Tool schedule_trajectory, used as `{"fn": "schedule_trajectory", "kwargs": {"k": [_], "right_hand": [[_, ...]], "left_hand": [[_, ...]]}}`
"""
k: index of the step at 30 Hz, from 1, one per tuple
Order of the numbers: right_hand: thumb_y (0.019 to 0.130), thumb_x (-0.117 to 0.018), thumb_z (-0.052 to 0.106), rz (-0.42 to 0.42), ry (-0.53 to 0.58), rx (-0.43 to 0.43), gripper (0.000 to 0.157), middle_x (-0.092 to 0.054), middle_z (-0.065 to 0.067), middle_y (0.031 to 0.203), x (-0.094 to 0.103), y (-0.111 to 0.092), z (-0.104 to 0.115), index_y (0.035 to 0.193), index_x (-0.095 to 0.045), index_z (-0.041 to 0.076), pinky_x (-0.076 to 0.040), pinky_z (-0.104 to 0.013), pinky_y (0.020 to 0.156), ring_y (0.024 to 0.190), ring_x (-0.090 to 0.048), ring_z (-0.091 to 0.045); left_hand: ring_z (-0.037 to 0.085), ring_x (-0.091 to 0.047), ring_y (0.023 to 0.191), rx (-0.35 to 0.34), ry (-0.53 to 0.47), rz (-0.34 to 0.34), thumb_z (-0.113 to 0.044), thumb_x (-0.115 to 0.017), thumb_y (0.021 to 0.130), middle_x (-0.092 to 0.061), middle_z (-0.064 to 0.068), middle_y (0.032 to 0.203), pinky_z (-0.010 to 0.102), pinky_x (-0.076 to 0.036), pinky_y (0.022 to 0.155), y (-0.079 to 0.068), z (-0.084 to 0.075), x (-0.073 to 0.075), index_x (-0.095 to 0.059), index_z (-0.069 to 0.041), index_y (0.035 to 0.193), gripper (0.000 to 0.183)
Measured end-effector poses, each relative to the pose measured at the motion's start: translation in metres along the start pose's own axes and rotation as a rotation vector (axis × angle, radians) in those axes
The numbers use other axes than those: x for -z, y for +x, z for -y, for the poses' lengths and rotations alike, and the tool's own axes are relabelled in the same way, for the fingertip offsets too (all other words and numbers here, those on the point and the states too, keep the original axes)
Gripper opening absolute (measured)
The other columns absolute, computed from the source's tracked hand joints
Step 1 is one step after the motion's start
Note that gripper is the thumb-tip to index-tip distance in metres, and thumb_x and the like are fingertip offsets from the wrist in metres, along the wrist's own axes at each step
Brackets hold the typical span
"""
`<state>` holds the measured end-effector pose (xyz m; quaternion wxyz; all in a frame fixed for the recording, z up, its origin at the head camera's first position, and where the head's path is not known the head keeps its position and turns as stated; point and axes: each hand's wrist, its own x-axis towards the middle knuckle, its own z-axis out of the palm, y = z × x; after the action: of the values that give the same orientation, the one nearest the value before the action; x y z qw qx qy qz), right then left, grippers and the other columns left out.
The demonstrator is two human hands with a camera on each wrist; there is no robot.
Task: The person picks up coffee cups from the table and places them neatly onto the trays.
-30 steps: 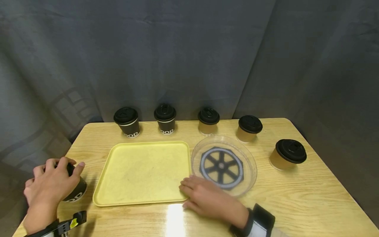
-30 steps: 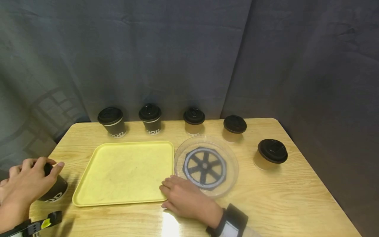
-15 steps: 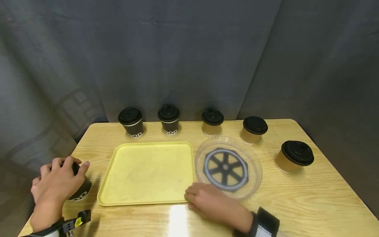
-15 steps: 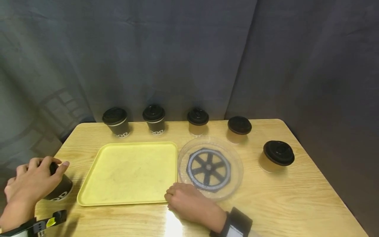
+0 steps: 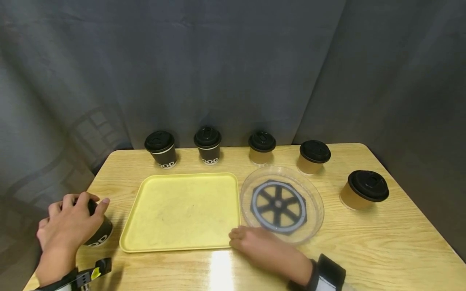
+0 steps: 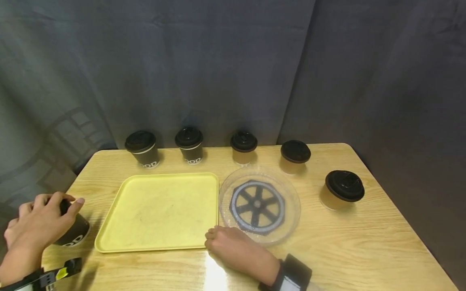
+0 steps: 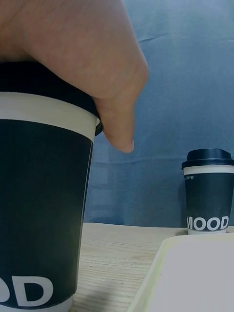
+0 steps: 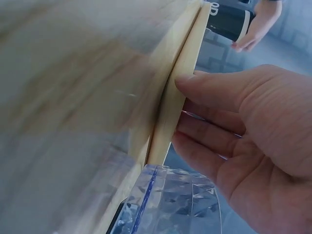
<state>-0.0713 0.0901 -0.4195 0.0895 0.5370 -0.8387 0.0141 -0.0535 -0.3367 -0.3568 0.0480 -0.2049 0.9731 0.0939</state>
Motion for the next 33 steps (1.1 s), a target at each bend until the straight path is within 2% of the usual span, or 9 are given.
{"fn": "schedule_trajectory", "kwargs": {"k": [17, 33], "right_hand": [[0.083, -0.067, 0.008, -0.026, 0.005, -0.016, 0.018, -0.072, -0.001, 0.111, -0.0012, -0.0014, 0.001, 0.096, -0.072, 0.018, -0.056, -0.022, 0.085, 0.1, -0.068, -0.012], [0.082, -0.067, 0.006, -0.024, 0.003, -0.015, 0.019, -0.072, -0.002, 0.112, -0.0015, -0.0011, 0.0024, 0.096, -0.072, 0.017, -0.056, -0.023, 0.087, 0.102, -0.068, -0.013]], "left_hand": [[0.06, -0.019, 0.118, -0.019, -0.006, -0.025, -0.072, -0.022, 0.094, -0.023, 0.033, 0.139, 0.069, -0.027, 0.08, 0.0003, 0.0015, -0.0027, -0.044, -0.009, 0.131, 0.077], [0.059, -0.02, 0.117, -0.035, -0.019, -0.058, -0.07, -0.024, 0.096, -0.025, 0.033, 0.139, 0.07, -0.025, 0.082, -0.0017, 0.0025, -0.0048, -0.045, -0.008, 0.13, 0.074]]}}
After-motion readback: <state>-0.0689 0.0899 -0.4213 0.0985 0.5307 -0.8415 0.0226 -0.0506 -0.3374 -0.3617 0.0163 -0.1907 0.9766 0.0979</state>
